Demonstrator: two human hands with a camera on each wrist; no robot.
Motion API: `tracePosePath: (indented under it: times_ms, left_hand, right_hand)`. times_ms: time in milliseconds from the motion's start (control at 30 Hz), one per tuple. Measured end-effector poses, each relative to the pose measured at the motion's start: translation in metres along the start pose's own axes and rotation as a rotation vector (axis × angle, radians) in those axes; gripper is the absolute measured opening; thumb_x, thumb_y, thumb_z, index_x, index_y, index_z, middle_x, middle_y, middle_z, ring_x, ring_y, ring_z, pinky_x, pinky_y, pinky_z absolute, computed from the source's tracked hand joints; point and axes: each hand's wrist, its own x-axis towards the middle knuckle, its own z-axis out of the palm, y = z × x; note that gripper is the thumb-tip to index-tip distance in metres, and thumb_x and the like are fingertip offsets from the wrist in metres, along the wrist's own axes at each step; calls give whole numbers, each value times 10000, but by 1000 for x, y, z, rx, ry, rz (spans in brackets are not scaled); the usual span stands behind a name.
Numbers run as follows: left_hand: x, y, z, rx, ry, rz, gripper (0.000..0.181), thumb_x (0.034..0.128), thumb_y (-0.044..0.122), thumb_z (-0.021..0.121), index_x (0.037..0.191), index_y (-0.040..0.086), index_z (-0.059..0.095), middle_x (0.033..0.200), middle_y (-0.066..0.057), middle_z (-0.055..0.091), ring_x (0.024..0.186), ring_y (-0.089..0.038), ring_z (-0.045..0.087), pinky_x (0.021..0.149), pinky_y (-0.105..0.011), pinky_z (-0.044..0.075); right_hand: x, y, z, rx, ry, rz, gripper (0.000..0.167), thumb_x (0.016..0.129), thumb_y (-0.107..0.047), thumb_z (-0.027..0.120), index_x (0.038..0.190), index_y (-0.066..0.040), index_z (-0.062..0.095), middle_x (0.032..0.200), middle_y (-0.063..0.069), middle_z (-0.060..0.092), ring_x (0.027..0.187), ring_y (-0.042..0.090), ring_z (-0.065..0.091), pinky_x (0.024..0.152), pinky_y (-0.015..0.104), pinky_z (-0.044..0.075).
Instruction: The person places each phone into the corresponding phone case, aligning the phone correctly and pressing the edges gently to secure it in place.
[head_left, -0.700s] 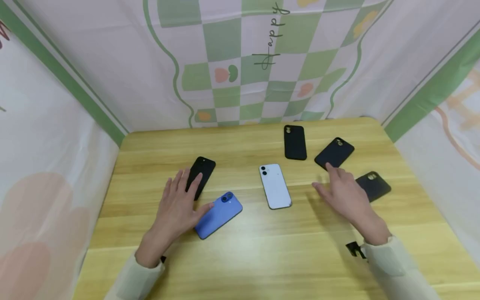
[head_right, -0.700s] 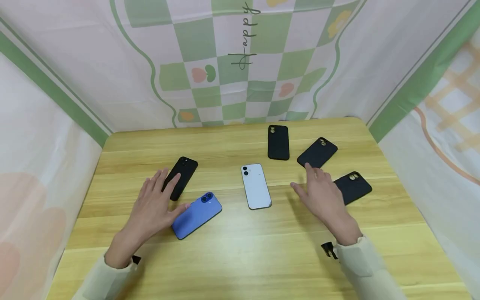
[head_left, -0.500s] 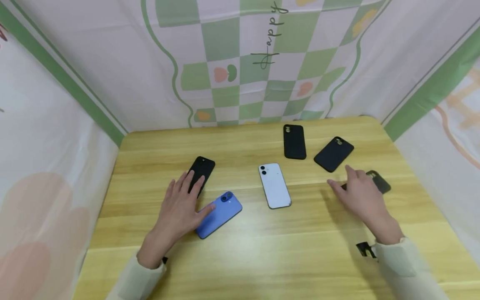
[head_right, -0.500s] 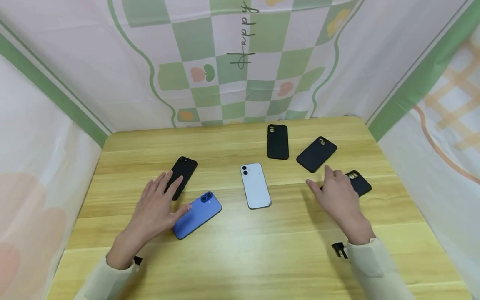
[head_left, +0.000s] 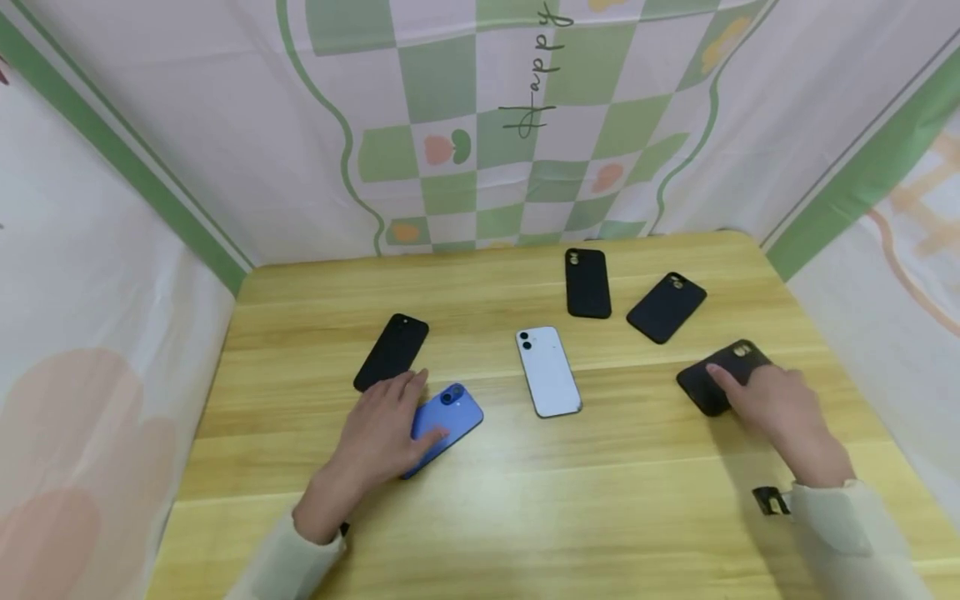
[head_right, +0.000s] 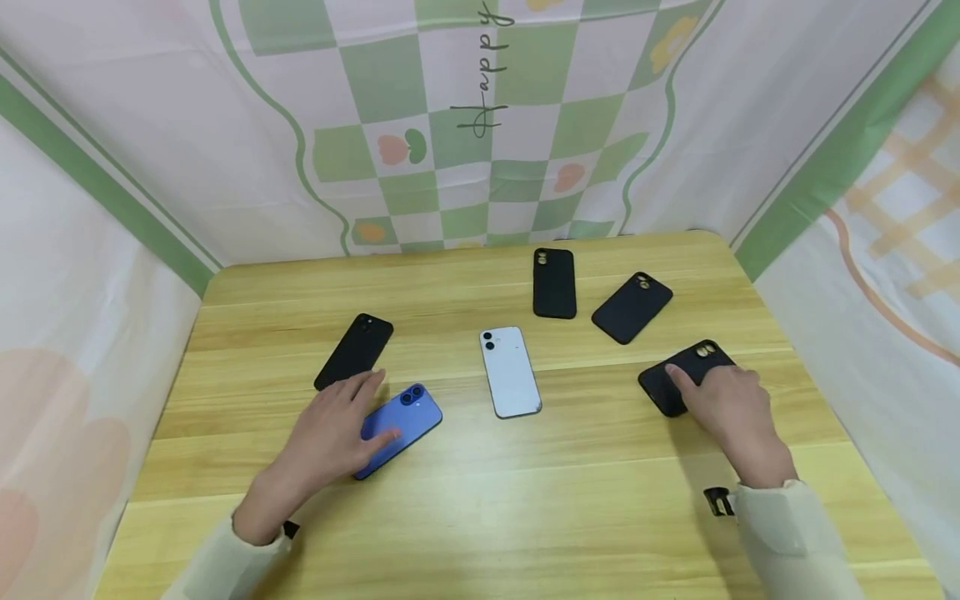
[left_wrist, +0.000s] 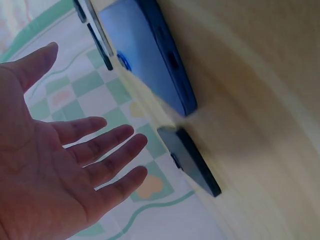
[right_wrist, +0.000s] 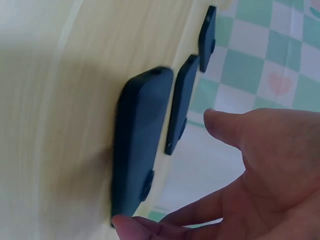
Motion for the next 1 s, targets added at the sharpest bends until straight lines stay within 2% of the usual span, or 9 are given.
tracePosePath:
  times_ms: [33, 100, 267, 400, 467, 667, 800, 1000]
  left_hand:
    - [0, 1, 1, -1, -1, 5, 905, 954, 601, 718, 1584, 12, 442, 1547, -223, 525, 1408, -436, 513, 1178, -584, 416]
    - [-1, 4, 3, -3, 3, 10, 898, 954, 596, 721, 1572, 4, 454, 1525, -218, 547, 1392, -430, 527, 1153, -580, 445]
    - [0, 8, 5, 1, 0, -8, 891, 951, 586, 733, 1564, -1, 464, 1524, -218, 548, 1385, -426, 530, 1121, -588, 475]
    - [0, 9, 7, 3, -38, -16, 923, 949, 601, 728, 1563, -30, 452, 1541, -243, 523, 1394, -438, 517, 1112, -596, 482]
    - [0, 10, 9, 1, -54, -18, 946, 939, 609, 735, 1556, -50, 451, 1541, -254, 517, 1393, -444, 515, 1104, -600, 488]
    - [0, 11, 16, 0, -113, -44, 1004, 921, 621, 751, 1575, -60, 409, 1555, -246, 498, 1412, -434, 495, 1113, -597, 479]
    - [2, 12, 22, -11, -133, -62, 1026, 913, 617, 765, 1577, -72, 396, 1554, -250, 492, 1423, -428, 481, 1128, -586, 470]
    - [3, 14, 28, 23, -114, -58, 1050, 880, 608, 809, 1539, -111, 419, 1500, -267, 501, 1388, -421, 488, 1098, -559, 502]
  right_hand:
    - [1, 2, 0, 2, -17, 5, 922, 1057, -729, 318, 758, 75, 657, 918, 470, 608, 759, 556, 624, 606, 574, 525]
    - [3, 4, 0, 3, -45, 17, 941, 1053, -741, 289, 770, 73, 667, 924, 466, 619, 760, 555, 634, 613, 569, 528]
    - [10, 9, 5, -5, -62, 34, 1058, 1044, -759, 262, 969, 220, 656, 1057, 537, 575, 872, 671, 606, 653, 615, 530]
    - [17, 12, 8, -5, -78, 48, 1100, 1034, -775, 263, 1053, 263, 626, 1120, 559, 542, 925, 704, 578, 686, 643, 527]
    - [19, 13, 9, 3, -83, 55, 1101, 1030, -781, 263, 1047, 257, 631, 1128, 561, 537, 911, 689, 586, 678, 633, 526]
    - [24, 14, 9, 9, -73, 66, 1050, 1028, -781, 273, 913, 185, 667, 1018, 520, 584, 756, 514, 629, 609, 542, 523]
    - [27, 14, 9, -10, -59, 68, 1064, 1018, -795, 289, 881, 189, 669, 976, 504, 594, 775, 553, 623, 624, 559, 525]
    - [32, 17, 13, -43, -54, 78, 1146, 1000, -814, 303, 990, 288, 618, 1103, 573, 529, 937, 690, 573, 698, 629, 536]
